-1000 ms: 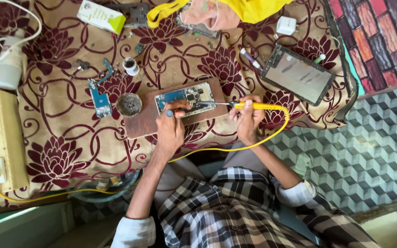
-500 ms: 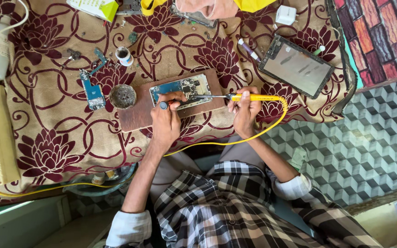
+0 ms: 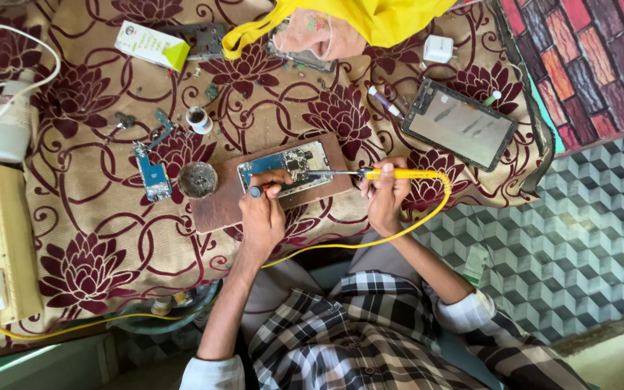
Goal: The person uses a soldering iron and a small tool to work on a circuit board placed on a wooden board. They repeatedly apply heat and manipulate components on the board while seated at a cluttered workbench.
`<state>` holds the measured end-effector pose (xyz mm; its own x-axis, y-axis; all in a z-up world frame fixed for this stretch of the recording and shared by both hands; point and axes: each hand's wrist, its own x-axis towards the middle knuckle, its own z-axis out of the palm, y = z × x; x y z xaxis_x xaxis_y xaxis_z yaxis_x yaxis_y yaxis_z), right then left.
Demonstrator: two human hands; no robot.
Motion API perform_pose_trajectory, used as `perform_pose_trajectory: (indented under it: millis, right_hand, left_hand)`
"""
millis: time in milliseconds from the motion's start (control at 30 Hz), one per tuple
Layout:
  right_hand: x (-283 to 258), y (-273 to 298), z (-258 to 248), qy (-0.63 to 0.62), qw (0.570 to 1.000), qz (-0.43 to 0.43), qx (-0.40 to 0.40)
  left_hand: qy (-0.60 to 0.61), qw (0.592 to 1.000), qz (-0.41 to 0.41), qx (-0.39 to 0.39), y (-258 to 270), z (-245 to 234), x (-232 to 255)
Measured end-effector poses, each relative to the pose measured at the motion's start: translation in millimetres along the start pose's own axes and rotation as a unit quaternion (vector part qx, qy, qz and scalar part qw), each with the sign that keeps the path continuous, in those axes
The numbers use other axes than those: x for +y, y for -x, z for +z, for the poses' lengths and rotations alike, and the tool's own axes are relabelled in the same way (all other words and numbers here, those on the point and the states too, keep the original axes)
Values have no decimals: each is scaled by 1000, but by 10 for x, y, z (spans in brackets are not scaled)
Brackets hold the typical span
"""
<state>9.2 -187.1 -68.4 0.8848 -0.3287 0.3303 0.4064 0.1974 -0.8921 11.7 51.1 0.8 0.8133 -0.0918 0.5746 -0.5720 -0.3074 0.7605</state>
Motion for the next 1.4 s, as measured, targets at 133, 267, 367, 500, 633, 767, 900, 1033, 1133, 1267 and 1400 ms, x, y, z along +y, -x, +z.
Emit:
perform_pose_trajectory:
  millis: [133,267,367,500,633,767,900,1033,1133,1267,1400]
  right_hand:
    - [57,-36,4,-26,1000,1,-3]
    - [91,-6,-51,-4,999,-19,-28]
    - [96,-10,-45,11,999,-22,-26]
    - [19,-19,-32,-1,999,15,-32]
    - [-18,-14,-15,-29,999,15,-39]
    - [-39,-26,4,-26,998,22,-44]
    - [-53,-31,15,-38,998,27,-34]
    - [-51,-18,13,-19,999,14,-21]
    - [-39,-28,14,-41,999,17,-8]
    - [-20,-58,28,-77,996,33,31]
    - [-47,-85,24,-50,997,62,2]
  left_hand:
    - [-13,1000,-20,-7,-43,-27,-24]
    - [2,1000,21,0,-25,-20,13]
    - [5,999,-52,-14,-32,-31,41]
    - [24,999,-24,-5,-61,-37,68]
    - [18,1000,-10,-6,-44,-38,49]
    - [13,1000,-21,-11,-40,-38,38]
    - [8,1000,-12,-8,-37,-38,25]
    - [4,1000,-13,-15,-12,-49,10]
    - [9,999,-24,-18,-16,-37,1]
    - [3,1000,-21,-16,-10,-39,-2]
    - [4,999,-43,-19,6,-37,-4]
